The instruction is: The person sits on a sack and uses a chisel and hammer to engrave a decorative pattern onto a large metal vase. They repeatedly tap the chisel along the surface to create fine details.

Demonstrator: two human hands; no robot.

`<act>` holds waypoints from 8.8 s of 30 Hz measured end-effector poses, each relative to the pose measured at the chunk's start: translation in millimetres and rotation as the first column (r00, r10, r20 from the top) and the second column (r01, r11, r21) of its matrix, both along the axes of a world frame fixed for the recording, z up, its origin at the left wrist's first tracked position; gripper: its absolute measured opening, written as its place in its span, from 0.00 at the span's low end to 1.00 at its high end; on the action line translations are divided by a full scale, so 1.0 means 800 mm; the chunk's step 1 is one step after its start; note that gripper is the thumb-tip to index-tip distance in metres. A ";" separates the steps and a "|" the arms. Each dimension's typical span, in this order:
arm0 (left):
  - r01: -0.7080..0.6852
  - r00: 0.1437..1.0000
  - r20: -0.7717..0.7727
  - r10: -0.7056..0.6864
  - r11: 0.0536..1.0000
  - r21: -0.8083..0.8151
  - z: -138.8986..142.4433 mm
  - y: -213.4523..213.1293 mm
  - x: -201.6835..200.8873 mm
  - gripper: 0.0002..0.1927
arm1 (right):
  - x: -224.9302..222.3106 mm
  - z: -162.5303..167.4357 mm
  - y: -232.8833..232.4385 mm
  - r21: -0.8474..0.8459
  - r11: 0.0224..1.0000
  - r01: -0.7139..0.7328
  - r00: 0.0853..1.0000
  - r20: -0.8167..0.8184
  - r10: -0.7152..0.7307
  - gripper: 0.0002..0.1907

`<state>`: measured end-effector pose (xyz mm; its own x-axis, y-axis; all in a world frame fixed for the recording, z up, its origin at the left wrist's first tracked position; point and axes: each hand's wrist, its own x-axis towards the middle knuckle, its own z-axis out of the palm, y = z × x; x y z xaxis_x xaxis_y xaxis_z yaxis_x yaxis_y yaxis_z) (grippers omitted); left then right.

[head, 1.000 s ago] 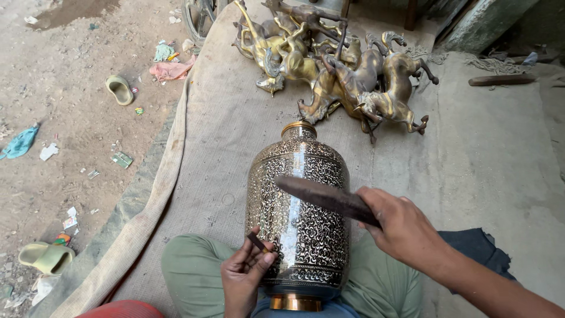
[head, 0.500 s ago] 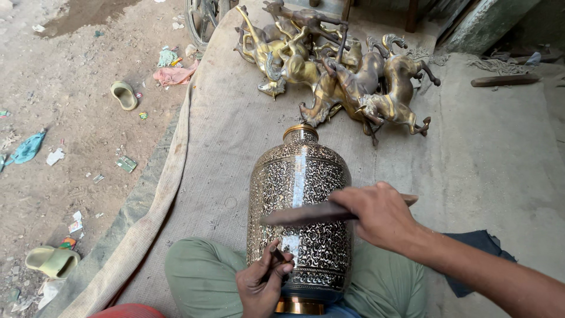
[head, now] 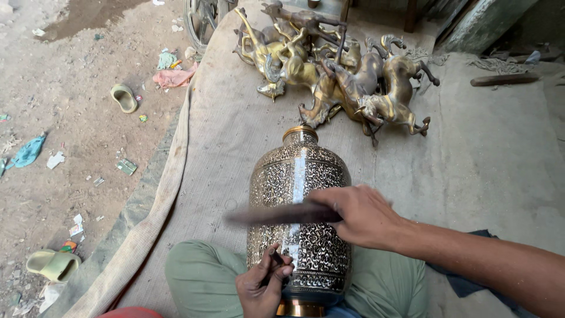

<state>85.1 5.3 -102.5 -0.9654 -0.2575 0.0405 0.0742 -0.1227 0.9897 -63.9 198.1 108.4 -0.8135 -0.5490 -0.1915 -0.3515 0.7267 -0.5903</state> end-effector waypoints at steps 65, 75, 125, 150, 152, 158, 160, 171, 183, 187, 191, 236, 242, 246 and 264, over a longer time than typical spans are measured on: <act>0.052 0.999 -0.013 -0.050 0.988 0.146 0.018 -0.006 -0.006 0.22 | 0.015 0.003 0.013 0.018 0.979 0.202 0.974 0.103 -0.203 0.26; 0.110 0.993 0.042 -0.114 0.991 0.077 0.009 -0.011 -0.006 0.20 | 0.021 0.017 0.017 0.609 0.793 -0.005 1.000 -0.014 0.017 0.20; 0.369 0.918 -0.164 -0.361 0.929 0.020 0.006 -0.033 -0.015 0.24 | 0.087 -0.043 0.046 0.010 0.977 0.215 0.952 -0.225 -0.207 0.28; 0.395 0.906 -0.167 -0.390 0.919 -0.006 0.022 -0.035 -0.019 0.17 | 0.084 -0.032 0.042 0.020 0.966 0.259 0.962 -0.097 -0.256 0.26; 0.400 0.915 -0.068 -0.397 0.915 0.056 0.024 -0.035 -0.019 0.22 | 0.085 -0.036 0.043 0.012 0.962 0.274 0.961 -0.048 -0.273 0.27; 0.393 0.917 -0.080 -0.390 0.919 0.024 0.026 -0.035 -0.021 0.24 | 0.085 -0.039 0.048 0.124 0.969 0.215 0.967 -0.169 -0.192 0.30; 0.406 0.903 -0.132 -0.408 0.913 -0.042 0.028 -0.034 -0.022 0.20 | 0.081 -0.038 0.052 -0.029 0.993 0.110 0.942 -0.315 -0.114 0.31; 0.361 0.930 -0.081 -0.360 0.933 0.002 0.032 -0.025 -0.026 0.26 | 0.057 -0.057 0.047 -0.063 0.969 0.240 0.970 -0.018 -0.242 0.30; 0.625 0.739 -0.110 -0.665 0.737 -0.257 0.079 -0.054 -0.080 0.22 | 0.093 -0.065 0.074 0.287 0.877 0.384 0.922 -0.163 -0.351 0.16; 0.753 0.630 -0.105 -0.769 0.639 -0.158 0.083 -0.060 -0.090 0.24 | 0.121 -0.099 0.078 0.105 0.931 0.349 0.893 -0.338 -0.296 0.32; 0.765 0.624 -0.080 -0.778 0.628 -0.141 0.075 -0.062 -0.090 0.29 | 0.138 -0.115 0.079 0.003 0.836 0.548 0.835 -0.049 -0.547 0.31; 0.816 0.575 0.042 -0.817 0.576 0.041 0.066 -0.063 -0.098 0.15 | 0.191 -0.108 0.059 -0.176 0.698 0.694 0.706 -0.023 -0.708 0.30; 0.820 0.569 0.055 -0.820 0.571 0.040 0.063 -0.063 -0.099 0.14 | 0.196 -0.120 0.064 -0.123 0.713 0.691 0.706 -0.099 -0.701 0.27; 0.827 0.553 -0.083 -0.829 0.558 -0.066 0.061 -0.063 -0.100 0.13 | 0.199 -0.133 0.071 -0.128 0.737 0.663 0.720 -0.160 -0.675 0.27; 0.794 0.599 0.003 -0.801 0.594 -0.130 0.078 -0.059 -0.100 0.10 | 0.192 -0.135 0.077 0.036 0.655 0.755 0.655 -0.024 -0.755 0.25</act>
<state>5.4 -41.6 -39.9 -0.7787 0.6234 0.0704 0.0482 -0.0524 0.9975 89.7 260.0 0.3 -0.9456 0.2628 -0.1916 0.3252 0.7655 -0.5551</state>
